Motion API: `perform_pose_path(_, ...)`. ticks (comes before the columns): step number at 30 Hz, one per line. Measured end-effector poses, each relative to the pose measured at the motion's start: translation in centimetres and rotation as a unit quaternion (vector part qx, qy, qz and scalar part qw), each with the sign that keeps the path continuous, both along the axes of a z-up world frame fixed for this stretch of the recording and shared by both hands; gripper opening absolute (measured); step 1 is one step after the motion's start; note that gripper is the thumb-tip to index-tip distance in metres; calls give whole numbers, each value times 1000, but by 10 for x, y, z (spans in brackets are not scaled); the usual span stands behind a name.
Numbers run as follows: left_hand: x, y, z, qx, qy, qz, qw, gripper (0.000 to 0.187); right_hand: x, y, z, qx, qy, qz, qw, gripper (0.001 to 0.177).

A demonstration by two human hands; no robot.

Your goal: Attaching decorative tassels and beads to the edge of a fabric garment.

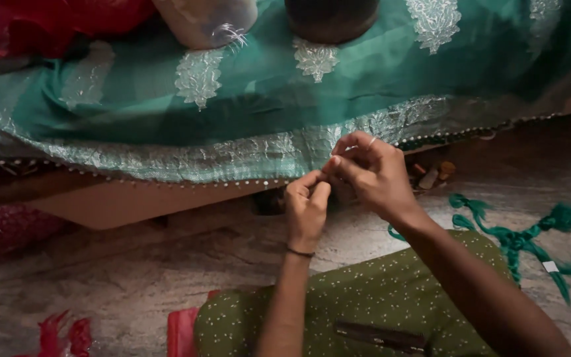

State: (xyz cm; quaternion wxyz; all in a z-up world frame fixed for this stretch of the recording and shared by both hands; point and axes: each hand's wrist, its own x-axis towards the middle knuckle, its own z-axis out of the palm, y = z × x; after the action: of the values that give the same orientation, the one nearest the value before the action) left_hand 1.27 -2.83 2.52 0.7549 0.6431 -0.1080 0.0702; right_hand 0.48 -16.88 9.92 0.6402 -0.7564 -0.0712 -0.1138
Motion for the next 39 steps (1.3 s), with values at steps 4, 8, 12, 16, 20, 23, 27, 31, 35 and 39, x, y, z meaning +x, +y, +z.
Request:
perform_pose_path(4,5,3,-14,14,-25,-9,1000,18,4,-2,0,53,46,32,997,8)
perform_pose_path(8,8,4,-14,47,-39,37,997,19,5,0,5,94,105,53,989,5)
perform_pose_path(12,8,7,-25,-32,-13,-13,999,22,11,-1,3,143,65,81,984,6)
perform_pose_path(16,3,7,-2,-39,-25,-38,998,20,8,-1,6,61,56,76,994,11)
perform_pose_path(20,3,4,-1,-67,2,-25,997,23,9,-6,-8,5,-7,129,992,11)
perform_pose_path(23,19,8,-65,-56,-23,-35,998,23,9,-5,6,-64,-19,89,994,5)
perform_pose_path(27,13,2,-42,-81,24,-42,996,22,30,-13,17,-128,-20,56,990,5)
perform_pose_path(31,11,3,-29,-99,41,-108,988,24,55,-26,29,-29,-85,109,990,7)
perform_pose_path(35,6,2,-20,-95,69,-126,985,24,83,-38,37,54,-83,122,988,9)
perform_pose_path(39,10,2,-27,-102,71,-142,982,24,111,-51,31,28,-144,130,980,11)
